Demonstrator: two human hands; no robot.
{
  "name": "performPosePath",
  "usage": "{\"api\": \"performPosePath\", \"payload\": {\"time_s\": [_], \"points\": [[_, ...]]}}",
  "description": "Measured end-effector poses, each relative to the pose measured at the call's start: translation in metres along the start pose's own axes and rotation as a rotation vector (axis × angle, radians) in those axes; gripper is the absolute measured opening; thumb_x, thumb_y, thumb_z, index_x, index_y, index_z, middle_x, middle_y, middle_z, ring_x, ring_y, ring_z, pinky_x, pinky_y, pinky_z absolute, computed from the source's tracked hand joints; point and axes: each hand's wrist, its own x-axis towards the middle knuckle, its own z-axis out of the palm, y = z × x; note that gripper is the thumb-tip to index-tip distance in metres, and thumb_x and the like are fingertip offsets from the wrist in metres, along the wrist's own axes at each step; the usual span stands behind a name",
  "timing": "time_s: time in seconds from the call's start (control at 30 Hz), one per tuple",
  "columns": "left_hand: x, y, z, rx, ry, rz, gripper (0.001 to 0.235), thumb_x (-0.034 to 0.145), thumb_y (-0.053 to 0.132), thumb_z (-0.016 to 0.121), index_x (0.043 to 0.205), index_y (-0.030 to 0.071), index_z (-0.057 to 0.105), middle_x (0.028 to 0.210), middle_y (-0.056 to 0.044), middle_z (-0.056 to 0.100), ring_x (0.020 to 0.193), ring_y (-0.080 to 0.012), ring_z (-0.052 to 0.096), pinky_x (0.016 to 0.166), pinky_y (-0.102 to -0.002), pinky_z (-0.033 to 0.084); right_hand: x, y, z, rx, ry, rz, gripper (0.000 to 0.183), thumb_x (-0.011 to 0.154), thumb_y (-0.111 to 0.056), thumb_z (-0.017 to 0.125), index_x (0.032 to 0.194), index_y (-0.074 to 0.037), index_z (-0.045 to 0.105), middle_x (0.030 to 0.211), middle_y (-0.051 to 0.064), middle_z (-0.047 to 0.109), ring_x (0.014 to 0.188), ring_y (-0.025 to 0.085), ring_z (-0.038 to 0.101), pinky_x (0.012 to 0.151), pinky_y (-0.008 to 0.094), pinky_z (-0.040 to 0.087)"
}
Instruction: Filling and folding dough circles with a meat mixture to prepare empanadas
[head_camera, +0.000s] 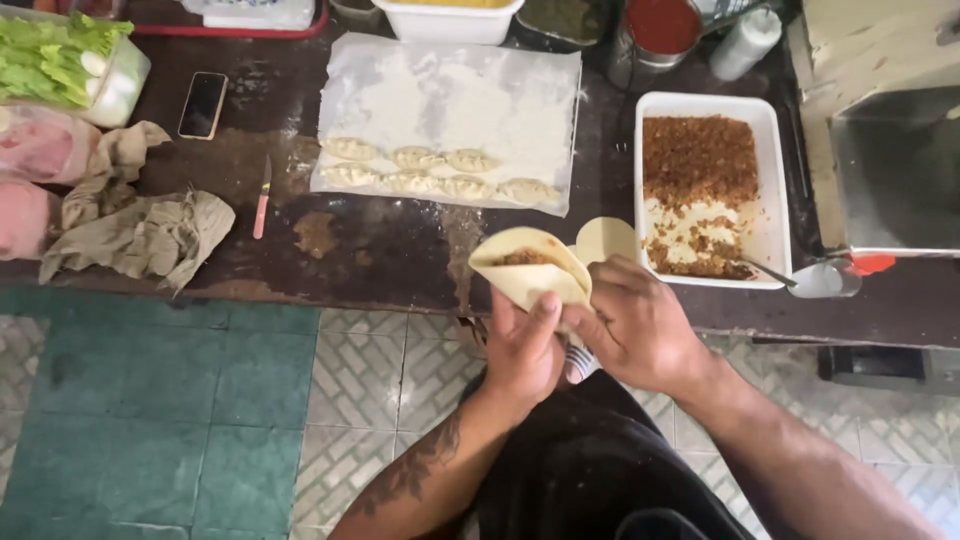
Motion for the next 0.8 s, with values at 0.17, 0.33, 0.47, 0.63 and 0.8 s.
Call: {"api": "performPosePath", "payload": {"time_s": [0.17,0.33,0.47,0.63,0.8], "points": [[-0.005,0.019,-0.012,0.086,-0.238,-0.009,0.084,0.101,0.032,0.059,0.165,0.022,0.007,0.162,-0.013,0.033,0.099,-0.0098,0.055,0.083,-0.023,0.054,0.000,-0.004,0.020,0.006,0.011,0.024,0.046,0.102,-0.032,0.058,0.064,-0.008,0.051,0.061,0.009,0.048,0.057,0.040,0.053,0.053,0.045,0.046],[-0.022,0.047,0.006,0.024,-0.112,-0.001,0.063,0.098,0.020,0.065,0.150,0.008,0.033,0.131,-0.016,0.059,0.102,-0.0154,0.060,0.086,-0.032,0.056,0.000,-0.005,0.015,0.116,-0.105,0.007,0.045,0.102,-0.036,0.056,0.068,-0.006,0.051,0.067,0.013,0.053,0.061,0.042,0.055,0.052,0.048,0.045],[-0.025,0.046,-0.001,-0.044,-0.134,-0.082,0.052,0.094,0.022,0.072,0.137,0.008,0.048,0.116,-0.010,0.068,0.099,-0.0122,0.066,0.083,-0.028,0.059,0.010,-0.010,0.026,0.070,-0.049,-0.066,0.046,0.103,-0.028,0.058,0.062,-0.010,0.046,0.063,0.008,0.046,0.057,0.037,0.050,0.052,0.042,0.043],[-0.018,0.060,0.001,-0.022,-0.110,-0.061,0.045,0.093,0.018,0.073,0.129,0.002,0.052,0.102,-0.014,0.070,0.086,-0.0135,0.067,0.071,-0.025,0.059,0.014,-0.013,0.017,0.081,-0.133,-0.071,0.047,0.100,-0.037,0.059,0.065,-0.008,0.048,0.066,0.011,0.050,0.058,0.040,0.053,0.050,0.047,0.042],[-0.026,0.069,0.002,0.054,-0.169,-0.186,0.056,0.100,0.038,0.061,0.139,0.003,0.043,0.094,-0.013,0.067,0.076,-0.0135,0.071,0.051,-0.026,0.061,0.010,-0.015,0.023,-0.036,-0.050,-0.067,0.048,0.102,-0.032,0.061,0.063,-0.009,0.044,0.064,0.009,0.049,0.057,0.037,0.053,0.051,0.043,0.044]]}}
